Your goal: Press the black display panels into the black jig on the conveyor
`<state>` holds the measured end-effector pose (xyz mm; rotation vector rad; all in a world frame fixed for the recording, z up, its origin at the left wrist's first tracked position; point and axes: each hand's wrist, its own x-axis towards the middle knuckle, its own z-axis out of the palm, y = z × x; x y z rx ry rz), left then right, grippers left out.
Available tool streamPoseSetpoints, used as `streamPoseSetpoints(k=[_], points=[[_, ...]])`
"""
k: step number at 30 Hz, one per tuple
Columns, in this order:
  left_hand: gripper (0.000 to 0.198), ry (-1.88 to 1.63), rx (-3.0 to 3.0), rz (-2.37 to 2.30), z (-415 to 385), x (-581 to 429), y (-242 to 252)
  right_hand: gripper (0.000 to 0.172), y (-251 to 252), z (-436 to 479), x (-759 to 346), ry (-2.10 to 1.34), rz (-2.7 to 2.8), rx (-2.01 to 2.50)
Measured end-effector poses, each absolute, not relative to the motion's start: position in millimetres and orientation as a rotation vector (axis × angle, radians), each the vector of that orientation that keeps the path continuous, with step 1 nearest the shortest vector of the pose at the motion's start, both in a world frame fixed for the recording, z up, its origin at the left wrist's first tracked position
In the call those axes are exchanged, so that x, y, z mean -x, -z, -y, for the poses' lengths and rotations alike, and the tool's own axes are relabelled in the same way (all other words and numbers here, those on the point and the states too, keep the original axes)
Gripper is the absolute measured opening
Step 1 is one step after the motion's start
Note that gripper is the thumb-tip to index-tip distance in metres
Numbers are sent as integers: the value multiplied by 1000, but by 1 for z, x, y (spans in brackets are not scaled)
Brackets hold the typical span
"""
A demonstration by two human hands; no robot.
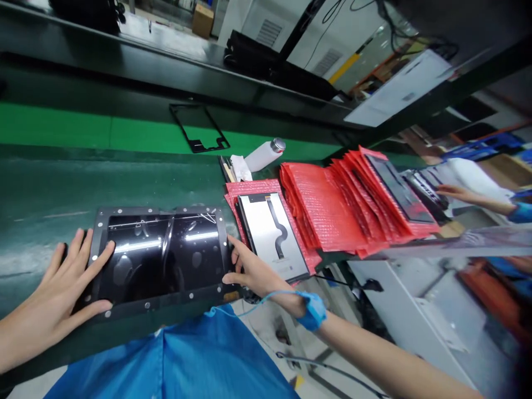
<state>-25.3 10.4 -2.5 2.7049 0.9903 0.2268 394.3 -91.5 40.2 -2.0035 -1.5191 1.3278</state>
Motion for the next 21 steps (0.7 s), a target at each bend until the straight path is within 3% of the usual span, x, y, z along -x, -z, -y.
streamPoseSetpoints(k=[5, 12, 17, 21], points=[[75, -188, -2679, -1044, -7, 23, 3, 116, -45, 72, -387, -1320, 1645, 2159], [75, -195, -2627, -1248, 14, -4, -15, 112, -45, 78, -384, -1025, 1934, 2219], [85, -296, -2777, -1406, 21, -11, -8, 80, -61, 18, -363, -274, 2461, 1853], [92, -346, -2835, -1450, 24, -15, -7, 53, -60, -26, -338, -285, 2607, 1418]])
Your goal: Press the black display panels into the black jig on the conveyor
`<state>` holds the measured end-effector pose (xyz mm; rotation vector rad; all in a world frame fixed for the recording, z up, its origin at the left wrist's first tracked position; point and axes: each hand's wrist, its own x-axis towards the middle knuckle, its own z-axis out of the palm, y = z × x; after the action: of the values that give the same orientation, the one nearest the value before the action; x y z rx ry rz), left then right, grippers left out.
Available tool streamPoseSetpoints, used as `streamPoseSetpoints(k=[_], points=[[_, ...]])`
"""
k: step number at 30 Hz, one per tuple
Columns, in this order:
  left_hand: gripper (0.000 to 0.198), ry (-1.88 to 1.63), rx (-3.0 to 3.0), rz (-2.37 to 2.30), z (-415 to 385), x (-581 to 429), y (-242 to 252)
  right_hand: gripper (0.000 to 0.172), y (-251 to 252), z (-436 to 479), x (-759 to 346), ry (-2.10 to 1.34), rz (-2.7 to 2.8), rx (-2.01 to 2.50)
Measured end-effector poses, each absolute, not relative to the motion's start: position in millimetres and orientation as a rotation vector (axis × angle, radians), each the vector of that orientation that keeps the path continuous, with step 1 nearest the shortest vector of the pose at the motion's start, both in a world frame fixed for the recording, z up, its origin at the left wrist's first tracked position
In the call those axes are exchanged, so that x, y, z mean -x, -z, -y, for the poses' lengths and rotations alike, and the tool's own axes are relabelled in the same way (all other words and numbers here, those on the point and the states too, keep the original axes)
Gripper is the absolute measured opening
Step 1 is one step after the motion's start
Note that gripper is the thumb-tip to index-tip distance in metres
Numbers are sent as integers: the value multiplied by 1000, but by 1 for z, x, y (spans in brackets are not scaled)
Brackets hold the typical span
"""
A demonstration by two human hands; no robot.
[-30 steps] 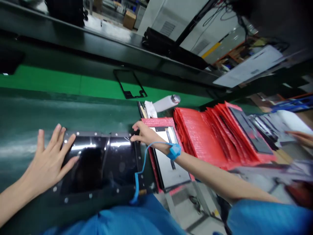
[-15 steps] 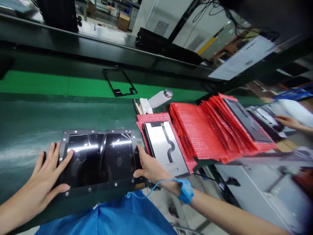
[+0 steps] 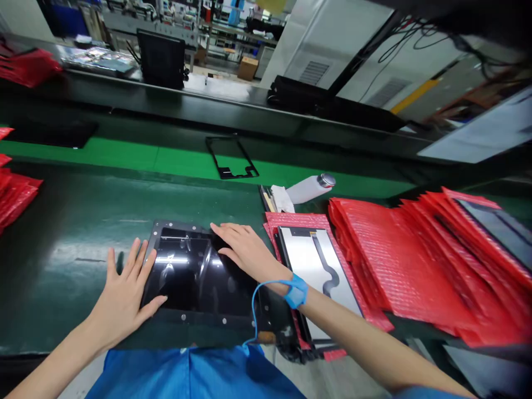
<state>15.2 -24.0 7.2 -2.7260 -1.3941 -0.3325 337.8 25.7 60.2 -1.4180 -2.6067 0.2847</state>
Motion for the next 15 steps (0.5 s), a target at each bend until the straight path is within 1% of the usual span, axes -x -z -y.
streamPoseSetpoints(k=[2, 4, 7, 9, 10, 12, 14, 15], points=[[90, 337, 2706, 1407, 24, -17, -8, 48, -55, -33, -333, -364, 2604, 1332], [89, 342, 2704, 1426, 24, -18, -9, 46, -51, -37, -332, -503, 2538, 1293], [86, 393, 2747, 1483, 25, -16, -10, 47, -51, -46, -335, -878, 2254, 1314], [78, 510, 2820, 1540, 27, -14, -10, 45, -57, -55, -337, -1144, 2066, 1306], [70, 611, 2870, 1577, 29, -14, -11, 43, -63, -60, -337, -1269, 1996, 1291], [51, 933, 2971, 1703, 30, -18, -14, 42, -80, -70, -336, -1459, 1899, 1250], [35, 1418, 3023, 1925, 21, -28, -23, 45, -102, -80, -334, -1526, 1809, 1212], [30, 1737, 2976, 2059, 11, -34, -29, 45, -114, -85, -333, -1479, 1783, 1199]])
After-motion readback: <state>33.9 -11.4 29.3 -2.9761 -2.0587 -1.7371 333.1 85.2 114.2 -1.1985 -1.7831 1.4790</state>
